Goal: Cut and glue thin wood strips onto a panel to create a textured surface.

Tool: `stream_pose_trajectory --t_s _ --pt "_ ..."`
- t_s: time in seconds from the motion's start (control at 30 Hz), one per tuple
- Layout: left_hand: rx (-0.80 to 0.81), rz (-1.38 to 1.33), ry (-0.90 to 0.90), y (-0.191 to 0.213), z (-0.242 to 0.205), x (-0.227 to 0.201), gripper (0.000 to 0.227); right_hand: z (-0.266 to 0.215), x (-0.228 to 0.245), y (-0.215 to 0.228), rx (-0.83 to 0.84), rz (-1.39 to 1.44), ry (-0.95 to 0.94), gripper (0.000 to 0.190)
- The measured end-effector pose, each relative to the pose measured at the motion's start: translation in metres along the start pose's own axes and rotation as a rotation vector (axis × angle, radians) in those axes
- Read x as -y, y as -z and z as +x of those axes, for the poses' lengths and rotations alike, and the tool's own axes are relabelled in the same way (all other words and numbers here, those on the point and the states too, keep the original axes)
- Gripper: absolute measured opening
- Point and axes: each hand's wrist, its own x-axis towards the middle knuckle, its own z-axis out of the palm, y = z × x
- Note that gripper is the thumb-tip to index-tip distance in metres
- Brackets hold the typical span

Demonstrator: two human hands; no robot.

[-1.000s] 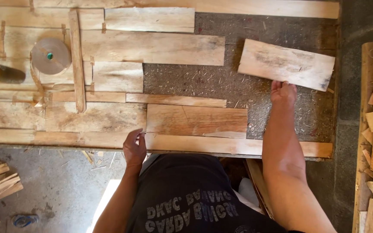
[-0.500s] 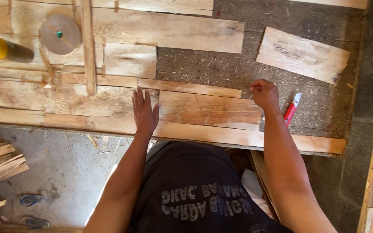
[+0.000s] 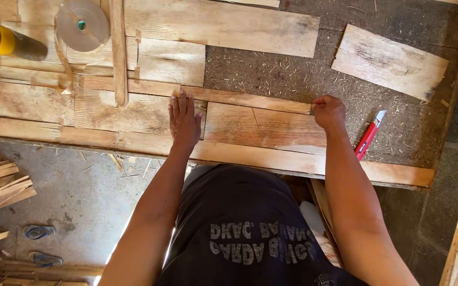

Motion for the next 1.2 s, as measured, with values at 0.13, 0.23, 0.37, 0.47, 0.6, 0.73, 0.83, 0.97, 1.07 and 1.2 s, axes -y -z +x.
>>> stream_pose_trajectory --t_s 0.13,0.23,0.37,0.47,0.6,0.73,0.83,0.97,1.07,1.2 --pt "0.029 0.007 0.016 0.007 0.002 -0.004 0.068 -0.001 0.005 -0.001 0.011 0.033 -0.091 0.013" --pt "0.037 0.004 0.019 0.01 0.0 -0.006 0.069 0.0 0.0 -0.004 -0.019 0.03 -0.02 0.013" --pt "0.032 -0.003 0.012 0.009 0.0 -0.004 0.068 0.001 -0.005 -0.007 -0.034 0.068 0.004 0.013" --pt "0.006 -0.024 0.013 0.011 -0.003 -0.005 0.067 0.003 -0.022 -0.007 -0.044 0.062 -0.005 0.012" --pt "-0.075 -0.107 -0.078 0.019 -0.015 -0.011 0.065 -0.018 -0.048 0.012 -0.204 0.113 0.12 0.012" --pt "-0.017 -0.238 -0.211 0.033 -0.028 -0.026 0.066 -0.037 -0.086 0.025 -0.329 -0.077 0.122 0.013" --pt "-0.01 -0.299 -0.249 0.036 -0.033 -0.031 0.067 -0.036 -0.121 0.013 -0.453 -0.276 0.275 0.016" --pt "-0.015 -0.304 -0.267 0.026 -0.038 -0.028 0.065 -0.047 -0.103 0.016 -0.262 -0.092 -0.02 0.017" --pt "-0.008 -0.254 -0.278 0.021 -0.038 -0.027 0.063 -0.051 -0.096 0.011 -0.234 0.0 -0.047 0.015" --pt "-0.003 -0.217 -0.275 0.017 -0.039 -0.027 0.063 -0.048 -0.097 0.005 -0.246 -0.002 -0.106 0.013"
